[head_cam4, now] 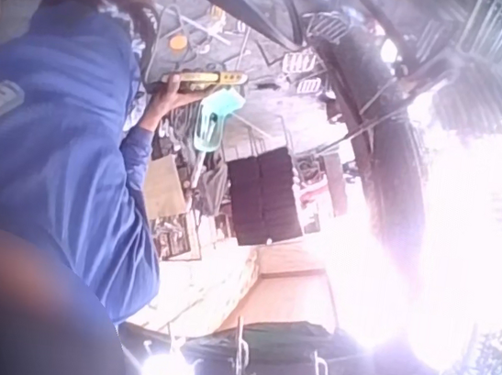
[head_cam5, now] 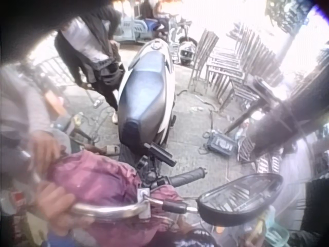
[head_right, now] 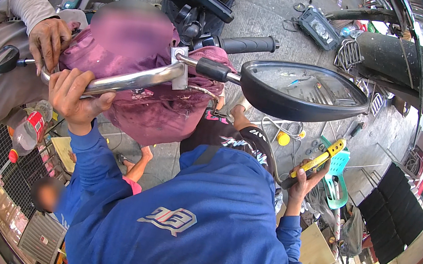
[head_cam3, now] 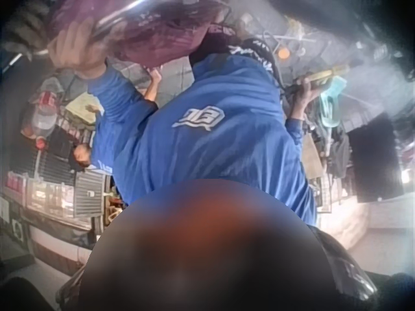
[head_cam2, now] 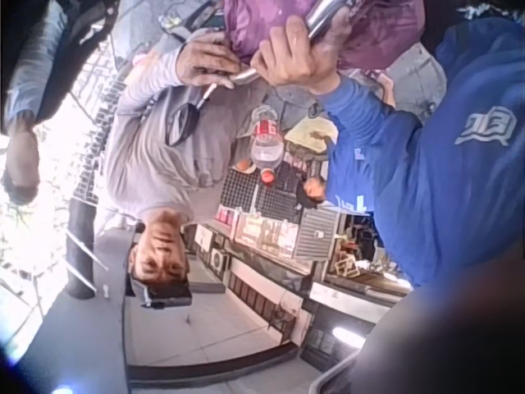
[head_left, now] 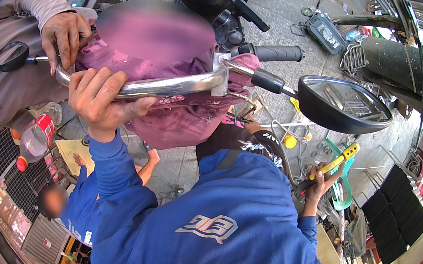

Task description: The person welds a curved metal bar attached to a scooter's handlebar using a handheld welding tool. Another person assists by holding the bar steady and pouring liquid from a bottle onto the weld area. The welder repeatedly applies the tool to the joint, producing bright sparks, then pauses to inspect the work.

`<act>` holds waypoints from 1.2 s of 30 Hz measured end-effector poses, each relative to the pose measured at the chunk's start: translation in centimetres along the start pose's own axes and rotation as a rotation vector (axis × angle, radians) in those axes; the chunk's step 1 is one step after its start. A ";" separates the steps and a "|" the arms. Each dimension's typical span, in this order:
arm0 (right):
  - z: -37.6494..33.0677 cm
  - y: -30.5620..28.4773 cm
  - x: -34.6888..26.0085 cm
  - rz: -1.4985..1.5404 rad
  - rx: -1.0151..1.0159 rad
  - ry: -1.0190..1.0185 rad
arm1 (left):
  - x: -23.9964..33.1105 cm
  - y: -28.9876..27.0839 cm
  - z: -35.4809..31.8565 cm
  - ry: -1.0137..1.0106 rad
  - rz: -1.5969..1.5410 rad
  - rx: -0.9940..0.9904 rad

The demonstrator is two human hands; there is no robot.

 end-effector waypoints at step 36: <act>1.1 -0.7 1.5 0.021 -0.095 -0.082 | -0.7 -0.1 -1.1 0.070 -0.041 0.150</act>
Point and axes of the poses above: each hand's wrist, its own z-axis towards the middle knuckle, its own y-axis out of the palm, x = y × z, the point moved 5 cm from there along z, towards the middle knuckle, and after that the axes turned 14 degrees about -y, right-handed, at the moved point
